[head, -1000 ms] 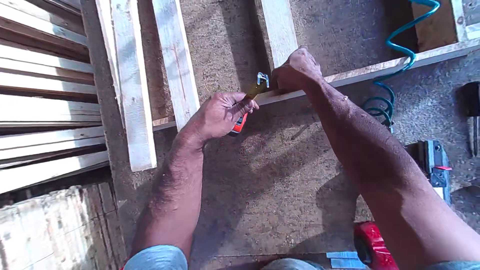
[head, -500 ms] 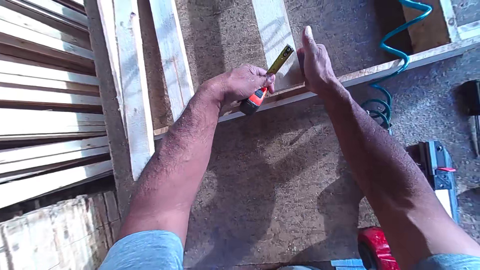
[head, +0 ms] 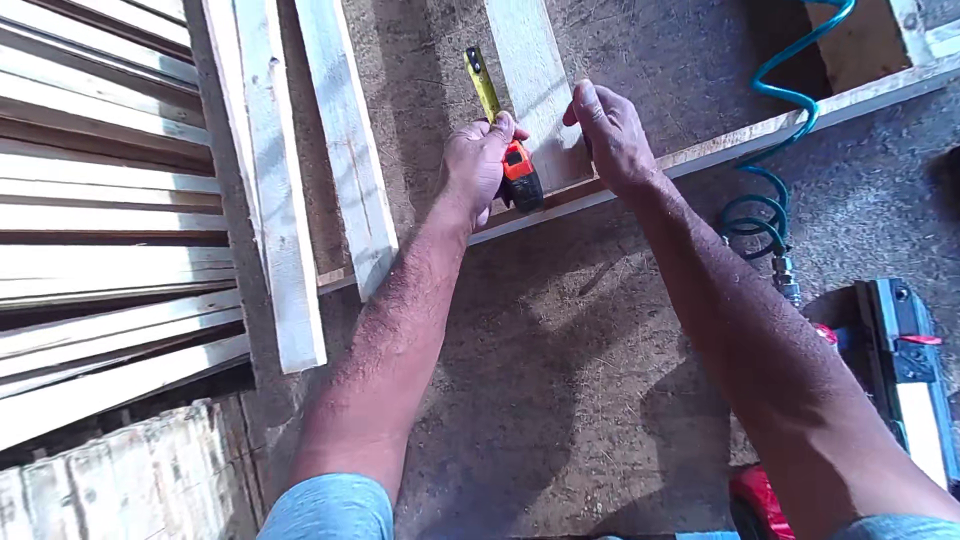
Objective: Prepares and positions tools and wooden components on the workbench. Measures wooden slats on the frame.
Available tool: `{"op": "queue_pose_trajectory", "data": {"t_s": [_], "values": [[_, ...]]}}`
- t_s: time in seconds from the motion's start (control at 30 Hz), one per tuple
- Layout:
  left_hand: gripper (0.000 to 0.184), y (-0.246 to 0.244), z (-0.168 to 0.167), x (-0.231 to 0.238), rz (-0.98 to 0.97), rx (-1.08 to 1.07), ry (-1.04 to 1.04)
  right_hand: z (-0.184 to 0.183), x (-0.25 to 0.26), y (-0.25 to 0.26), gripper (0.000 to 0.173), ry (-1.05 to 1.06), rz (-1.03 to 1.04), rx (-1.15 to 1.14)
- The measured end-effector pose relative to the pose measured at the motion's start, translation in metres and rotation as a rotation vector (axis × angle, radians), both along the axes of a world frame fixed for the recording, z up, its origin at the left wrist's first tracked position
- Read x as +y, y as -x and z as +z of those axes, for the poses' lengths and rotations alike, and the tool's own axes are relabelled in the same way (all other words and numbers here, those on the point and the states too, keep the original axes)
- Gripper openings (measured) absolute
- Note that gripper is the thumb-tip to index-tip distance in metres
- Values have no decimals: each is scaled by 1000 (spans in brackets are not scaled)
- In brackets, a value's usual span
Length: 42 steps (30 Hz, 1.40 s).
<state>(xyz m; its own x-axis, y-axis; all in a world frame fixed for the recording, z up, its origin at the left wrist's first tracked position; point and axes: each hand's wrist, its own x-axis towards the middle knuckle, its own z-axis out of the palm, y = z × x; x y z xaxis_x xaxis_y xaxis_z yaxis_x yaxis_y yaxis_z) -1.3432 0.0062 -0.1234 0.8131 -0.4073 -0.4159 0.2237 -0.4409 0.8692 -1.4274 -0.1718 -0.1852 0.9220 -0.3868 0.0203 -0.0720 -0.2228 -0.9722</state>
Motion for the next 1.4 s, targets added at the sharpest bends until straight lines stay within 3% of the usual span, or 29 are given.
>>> {"op": "queue_pose_trajectory", "data": {"t_s": [0.07, 0.2, 0.4, 0.5, 0.57, 0.67, 0.73, 0.8, 0.9, 0.97, 1.1, 1.2, 1.3, 1.4], "values": [[42, 7, -13, -8, 171, -18, 91, 0, -2, 3, 62, 66, 153, 34], [42, 13, -26, -17, 361, -8, 272, 12, 1, 0, 88, 243, 402, 271], [45, 23, -32, -37, 321, 10, 457, 8, 0, -4, 57, 50, 465, 243], [46, 18, -38, -32, 167, 31, 438, 10, -6, -2, 35, -189, 413, 184], [44, 9, -45, -23, 33, 20, 459, 7, -8, -1, 25, -235, 344, 152], [54, -10, -57, -4, -106, 85, 601, 6, -7, 1, 26, -131, 254, 145], [70, -16, -58, -3, 48, 194, 629, 4, -8, 2, 28, -138, 189, 106], [82, -18, -56, -13, 231, 322, 505, 0, -8, 0, 28, -175, 168, 52], [90, -23, -59, -13, -113, 511, 477, 0, -6, -2, 26, -84, 170, 104], [77, -23, -61, -14, -226, 511, 487, 5, -2, 2, 23, -1, 134, 133], [55, -21, -65, -18, -38, 378, 418, 28, 4, 25, 33, 372, 35, 17], [63, -21, -66, -15, 38, 221, 422, 57, -7, 28, 38, 640, 135, -27], [31, -18, -63, -10, -9, 222, 534, 68, -11, 9, 37, 825, 252, 119], [20, -21, -64, -8, -54, 242, 550, 72, -4, -2, 41, 902, 364, 242]]}}
